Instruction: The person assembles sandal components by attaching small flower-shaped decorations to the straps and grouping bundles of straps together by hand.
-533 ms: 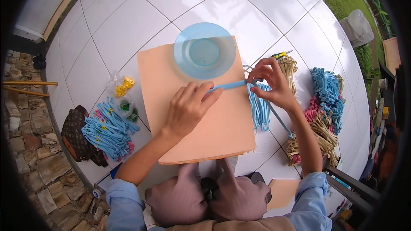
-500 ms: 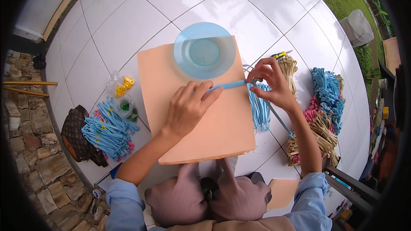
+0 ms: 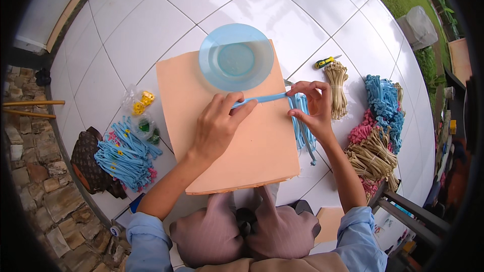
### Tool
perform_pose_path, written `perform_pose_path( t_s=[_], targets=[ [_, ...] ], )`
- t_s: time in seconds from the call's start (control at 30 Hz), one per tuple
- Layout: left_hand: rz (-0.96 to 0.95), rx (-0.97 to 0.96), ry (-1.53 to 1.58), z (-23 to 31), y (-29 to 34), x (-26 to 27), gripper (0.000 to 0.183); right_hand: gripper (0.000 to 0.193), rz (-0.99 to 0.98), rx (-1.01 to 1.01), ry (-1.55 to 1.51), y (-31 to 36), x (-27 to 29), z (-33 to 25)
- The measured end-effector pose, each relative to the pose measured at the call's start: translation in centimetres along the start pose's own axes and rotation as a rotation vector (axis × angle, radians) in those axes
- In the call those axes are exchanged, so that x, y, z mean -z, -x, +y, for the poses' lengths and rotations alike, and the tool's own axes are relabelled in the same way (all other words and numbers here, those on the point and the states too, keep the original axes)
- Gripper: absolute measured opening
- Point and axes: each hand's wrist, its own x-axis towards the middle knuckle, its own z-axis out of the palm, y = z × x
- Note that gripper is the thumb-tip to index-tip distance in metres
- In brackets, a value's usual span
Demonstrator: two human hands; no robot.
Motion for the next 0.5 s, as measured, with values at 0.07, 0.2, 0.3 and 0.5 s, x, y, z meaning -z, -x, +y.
perform_pose_path(
  t_s=[0.07,0.2,0.3,0.5],
  targets=[
    [-0.006,0.014,0.029,-0.08,0.04,0.01,0.034,0.061,0.021,0.001,-0.007,0.41,-0.42,-0.11],
    [0.0,0.026,0.064,-0.09,0.1,0.02,0.033,0.061,0.02,0.032,0.018,0.44,-0.53,-0.02],
    [0.007,0.023,0.061,-0.16,0.16,-0.12,0.033,0.06,0.012,0.043,0.074,0.6,-0.67,0.01],
    [-0.022,0.007,0.02,0.07,0.06,-0.04,0.037,0.055,0.027,0.108,0.101,0.83,-0.68,0.3]
  ],
)
